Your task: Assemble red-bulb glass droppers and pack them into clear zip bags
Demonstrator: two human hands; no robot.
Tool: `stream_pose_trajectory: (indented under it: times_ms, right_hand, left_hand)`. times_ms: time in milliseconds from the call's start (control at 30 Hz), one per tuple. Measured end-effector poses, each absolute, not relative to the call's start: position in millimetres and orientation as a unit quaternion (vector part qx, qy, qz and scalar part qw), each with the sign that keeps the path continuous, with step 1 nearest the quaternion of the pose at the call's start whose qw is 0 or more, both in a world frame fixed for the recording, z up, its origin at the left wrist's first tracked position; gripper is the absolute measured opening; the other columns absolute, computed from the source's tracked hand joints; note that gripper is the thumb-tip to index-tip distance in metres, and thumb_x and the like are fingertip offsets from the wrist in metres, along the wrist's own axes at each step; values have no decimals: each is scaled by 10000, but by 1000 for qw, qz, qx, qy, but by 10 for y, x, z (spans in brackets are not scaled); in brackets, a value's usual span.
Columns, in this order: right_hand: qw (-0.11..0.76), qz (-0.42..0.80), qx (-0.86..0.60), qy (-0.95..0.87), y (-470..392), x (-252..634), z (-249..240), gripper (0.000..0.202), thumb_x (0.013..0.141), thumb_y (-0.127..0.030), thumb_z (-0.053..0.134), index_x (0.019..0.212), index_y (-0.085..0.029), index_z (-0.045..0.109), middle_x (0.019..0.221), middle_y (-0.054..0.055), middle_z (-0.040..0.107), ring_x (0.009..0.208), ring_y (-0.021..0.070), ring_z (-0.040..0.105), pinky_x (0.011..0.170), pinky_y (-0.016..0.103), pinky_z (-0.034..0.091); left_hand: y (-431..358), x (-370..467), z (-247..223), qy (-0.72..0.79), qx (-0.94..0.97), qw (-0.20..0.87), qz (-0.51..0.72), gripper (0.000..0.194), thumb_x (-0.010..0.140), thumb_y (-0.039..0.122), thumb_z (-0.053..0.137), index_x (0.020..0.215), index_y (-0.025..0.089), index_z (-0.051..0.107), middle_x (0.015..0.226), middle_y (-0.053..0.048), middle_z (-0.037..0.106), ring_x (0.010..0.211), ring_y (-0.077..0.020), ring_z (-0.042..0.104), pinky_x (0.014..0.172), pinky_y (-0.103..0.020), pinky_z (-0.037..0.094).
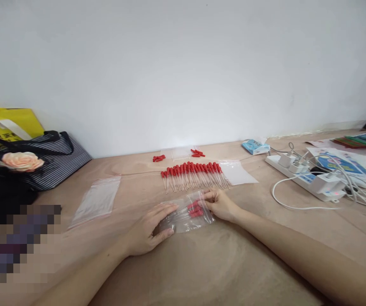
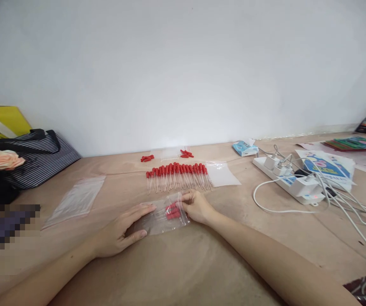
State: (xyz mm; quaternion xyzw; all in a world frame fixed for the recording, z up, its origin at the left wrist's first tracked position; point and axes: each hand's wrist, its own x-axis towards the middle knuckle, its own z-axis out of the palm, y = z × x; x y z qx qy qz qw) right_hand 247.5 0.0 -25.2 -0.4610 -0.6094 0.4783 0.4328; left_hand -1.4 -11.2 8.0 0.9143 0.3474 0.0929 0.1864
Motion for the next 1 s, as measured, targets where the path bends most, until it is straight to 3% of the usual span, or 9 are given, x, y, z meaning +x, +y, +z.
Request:
stream_pose_trajectory:
  times_ms: [67, 200, 267, 333, 500, 600, 800, 1000]
  right_hand:
    - [416, 459, -445, -647, 15, 2482, -259, 220, 639, -383, 631, 673, -174, 691, 842, 40, 604, 741, 129, 574, 618, 232, 463]
    - [319, 490, -460, -668, 90, 2634, -208, 272, 726, -379, 530, 802, -164, 678, 612, -2, 590, 508, 84, 514, 476, 198, 409]
    - [316, 395, -540, -673, 194, 2770, -142, 219, 725, -330, 536, 776, -165, 669, 601, -9, 602, 496, 82, 507, 482, 192, 401]
    - [333, 219, -638, -659, 355, 2919, -61, 145, 704, -280, 557, 699, -177, 660, 672, 0, 636, 607, 102, 556, 579, 194, 420]
    - [349, 112, -735, -571, 850, 3167, 29, 280, 712, -322, 533, 901, -153, 650, 929, 111, 629, 889, 220, 560, 745, 304, 402]
    - [351, 104, -752, -548, 1050, 3175, -35, 290, 697, -363, 547, 884, -174, 660, 1026, 115, 600, 953, 229, 544, 782, 309, 388]
    - [386, 152, -731, -542, 1196, 3150, -73, 176, 656, -343, 593, 654, -172, 637, 817, 71, 645, 819, 203, 580, 707, 281, 409]
    - [473, 233, -662, -533, 1004, 3278, 95, 262, 806, -378, 413, 699, -163, 518, 706, 45, 630, 521, 96, 532, 475, 207, 404]
  left_hand:
    - [-112, -16, 77, 345, 915, 185, 98, 480, 844, 349, 429, 1296, 225, 327, 1343, -76, 376, 1242, -253, 313, 1017, -457, 272]
    - [-114, -23, 84, 342, 916, 181, 102, 459, 846, 354, 428, 1281, 229, 356, 1340, -71, 378, 1237, -248, 319, 1007, -444, 295]
    - [-114, -29, 89, 337, 918, 178, 109, 421, 850, 346, 419, 1253, 226, 396, 1329, -66, 392, 1234, -240, 324, 1006, -436, 301]
    - [-113, -34, 93, 334, 918, 175, 122, 373, 859, 332, 402, 1214, 226, 444, 1305, -61, 422, 1221, -232, 343, 1002, -431, 309]
    - [-122, -33, 95, 333, 915, 179, 139, 337, 857, 315, 411, 1173, 228, 490, 1254, -58, 478, 1157, -216, 424, 972, -404, 353]
    - [-123, -36, 86, 336, 914, 178, 141, 351, 842, 323, 439, 1176, 225, 486, 1239, -61, 492, 1149, -217, 431, 968, -405, 358]
    - [-99, -66, 25, 325, 916, 184, 148, 357, 843, 334, 444, 1182, 230, 482, 1246, -60, 484, 1163, -213, 418, 980, -396, 348]
    - [-102, -86, 9, 335, 914, 184, 134, 356, 858, 338, 420, 1199, 248, 472, 1272, -49, 458, 1183, -211, 397, 993, -401, 333]
